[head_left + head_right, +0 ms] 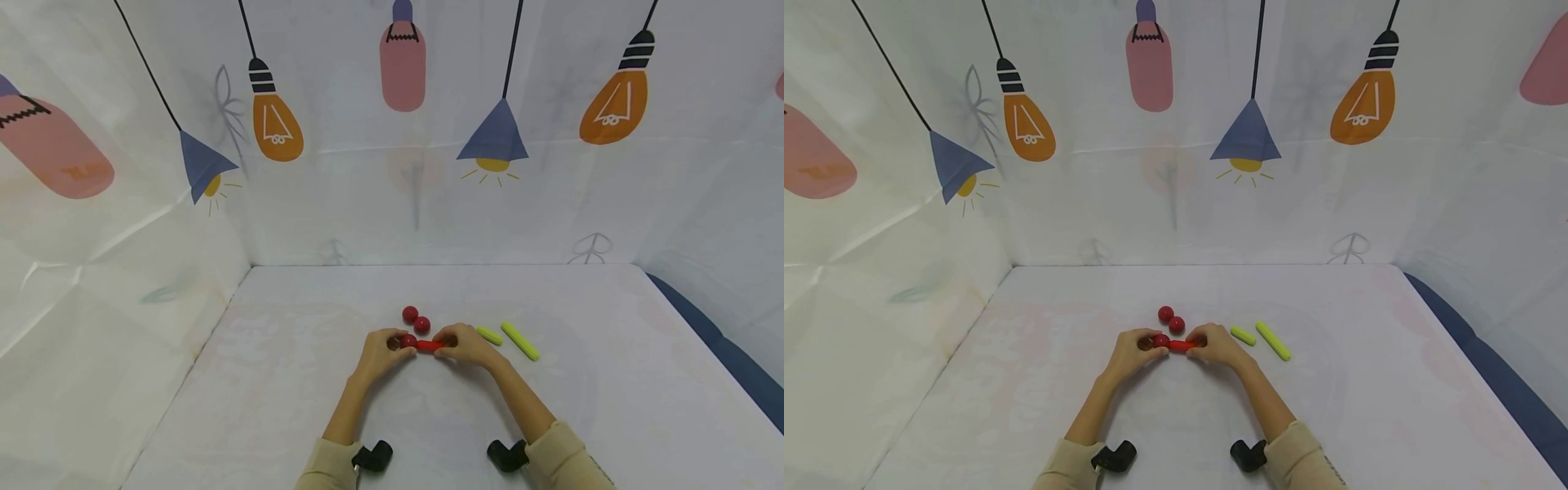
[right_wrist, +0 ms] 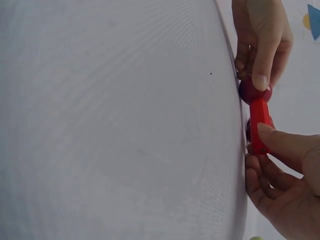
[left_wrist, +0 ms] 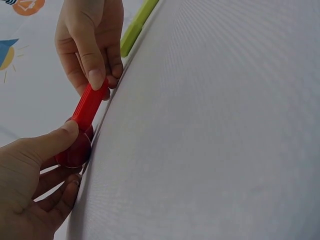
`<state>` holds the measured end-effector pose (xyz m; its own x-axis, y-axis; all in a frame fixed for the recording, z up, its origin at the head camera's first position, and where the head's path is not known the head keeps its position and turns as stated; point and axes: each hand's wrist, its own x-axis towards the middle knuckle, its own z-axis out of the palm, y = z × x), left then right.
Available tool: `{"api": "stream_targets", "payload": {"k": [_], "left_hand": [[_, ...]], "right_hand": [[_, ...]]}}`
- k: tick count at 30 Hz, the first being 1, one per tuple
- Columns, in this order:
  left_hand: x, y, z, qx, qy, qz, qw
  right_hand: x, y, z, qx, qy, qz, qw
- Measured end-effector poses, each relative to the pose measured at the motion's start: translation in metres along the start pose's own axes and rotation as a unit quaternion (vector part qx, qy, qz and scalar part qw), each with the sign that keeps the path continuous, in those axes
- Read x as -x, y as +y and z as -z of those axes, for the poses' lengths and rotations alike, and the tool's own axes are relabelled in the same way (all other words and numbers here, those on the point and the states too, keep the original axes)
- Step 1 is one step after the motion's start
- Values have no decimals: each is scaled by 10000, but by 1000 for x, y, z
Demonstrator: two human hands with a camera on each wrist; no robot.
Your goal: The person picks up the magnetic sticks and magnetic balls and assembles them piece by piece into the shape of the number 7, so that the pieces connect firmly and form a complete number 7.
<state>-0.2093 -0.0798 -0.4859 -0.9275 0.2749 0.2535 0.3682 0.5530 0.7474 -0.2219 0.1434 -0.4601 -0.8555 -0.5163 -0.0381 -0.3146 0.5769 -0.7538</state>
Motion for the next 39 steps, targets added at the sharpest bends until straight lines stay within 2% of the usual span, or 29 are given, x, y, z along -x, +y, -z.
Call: {"api": "stream_targets", "payload": {"k": [20,25,31,39], "left_hand": [[0,-1,0,-52,45,-54,10000],[0,-2,0,12,80,-86,9999],[0,-3,-1,86,54,-9,9999],[0,-2,-1,27,20,4,10000]], "right_hand": [[-2,4,2,-85,-5,108,9999],[-3,6,3,-62,369,150,9992],[-7,10,7,-329,985,94,9945],[-13,11,9,-335,1374,-3,9899]]}}
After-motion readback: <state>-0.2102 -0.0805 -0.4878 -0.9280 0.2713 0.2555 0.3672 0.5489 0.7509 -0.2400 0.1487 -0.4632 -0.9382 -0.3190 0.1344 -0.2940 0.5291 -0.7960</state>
